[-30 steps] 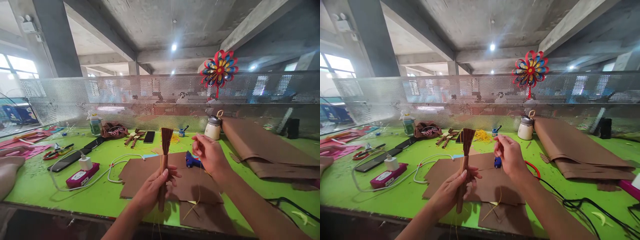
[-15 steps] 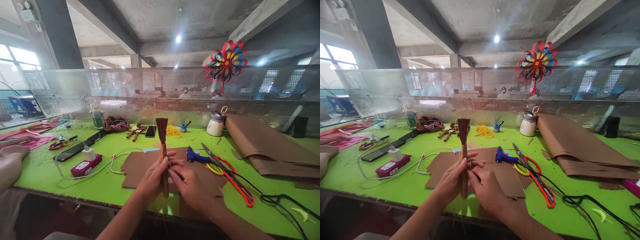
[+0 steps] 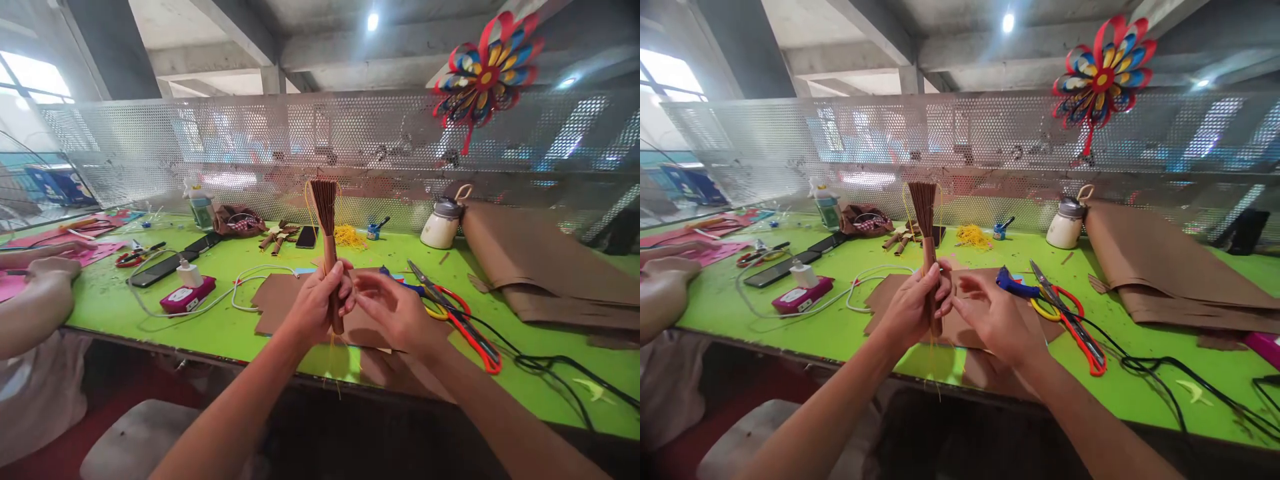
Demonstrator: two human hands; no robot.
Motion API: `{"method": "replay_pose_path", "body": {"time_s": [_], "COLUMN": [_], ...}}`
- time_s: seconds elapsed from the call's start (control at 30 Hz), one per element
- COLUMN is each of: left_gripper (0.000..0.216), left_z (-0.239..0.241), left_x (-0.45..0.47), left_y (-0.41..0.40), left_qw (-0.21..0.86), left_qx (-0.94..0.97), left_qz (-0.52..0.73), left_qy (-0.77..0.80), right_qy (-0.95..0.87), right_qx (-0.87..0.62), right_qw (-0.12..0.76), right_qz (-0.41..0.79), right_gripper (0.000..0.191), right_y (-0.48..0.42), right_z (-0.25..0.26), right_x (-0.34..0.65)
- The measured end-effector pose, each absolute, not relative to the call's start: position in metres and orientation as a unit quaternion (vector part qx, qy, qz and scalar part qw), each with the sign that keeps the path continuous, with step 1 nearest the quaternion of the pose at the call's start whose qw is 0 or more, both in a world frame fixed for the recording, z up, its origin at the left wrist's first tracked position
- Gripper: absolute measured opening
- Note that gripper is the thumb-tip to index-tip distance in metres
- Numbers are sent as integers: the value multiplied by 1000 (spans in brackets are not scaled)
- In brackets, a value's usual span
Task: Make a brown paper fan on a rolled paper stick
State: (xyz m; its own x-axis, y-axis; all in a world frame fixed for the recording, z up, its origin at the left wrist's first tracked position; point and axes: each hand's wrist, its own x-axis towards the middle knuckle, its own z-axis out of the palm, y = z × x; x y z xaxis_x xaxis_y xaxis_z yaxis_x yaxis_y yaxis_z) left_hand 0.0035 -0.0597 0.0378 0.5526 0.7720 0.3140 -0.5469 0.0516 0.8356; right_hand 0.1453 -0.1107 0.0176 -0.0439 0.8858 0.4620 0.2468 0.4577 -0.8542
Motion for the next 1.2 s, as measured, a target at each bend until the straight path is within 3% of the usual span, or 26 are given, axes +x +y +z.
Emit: {"method": "replay_pose_path", "body": {"time_s": [0.1,0.2,0.47,0.6,0.83,1.0,1.1,1.2], "left_gripper": [20,19,23,26,25,27,33,20], "left_z": [39,38,29,32,30,16,11,18], "left_x": [8,12,20,20,19,-1,-30,-60], "left_y": [-59,-58,-58,-56,-60,-74,-86,-96], "left_qw": [687,637,587,577,623,652,554,310], "left_qx": [520,531,505,475,395,466,527,665], "left_qz": [491,536,586,612,629,542,534,554], "left_qy": [128,158,239,258,246,252,361,394], "right_qy": [-606,-566,-476,-498,-621,-649,-654,-640], "right_qx": [-348,-305,-371,-397,-430,-495,-506,-509], "right_qw": [559,579,581,543,511,434,393,346], "right_qz": [445,502,546,548,411,382,403,461], "right_gripper": [61,72,55,31,38,41,40,42], "right_y": [-99,-96,-96,-100,-103,-107,-111,-115], "right_z": [22,21,-3,-11,-15,-11,-8,-5], "right_x": [135,117,95,97,108,129,146,164]}}
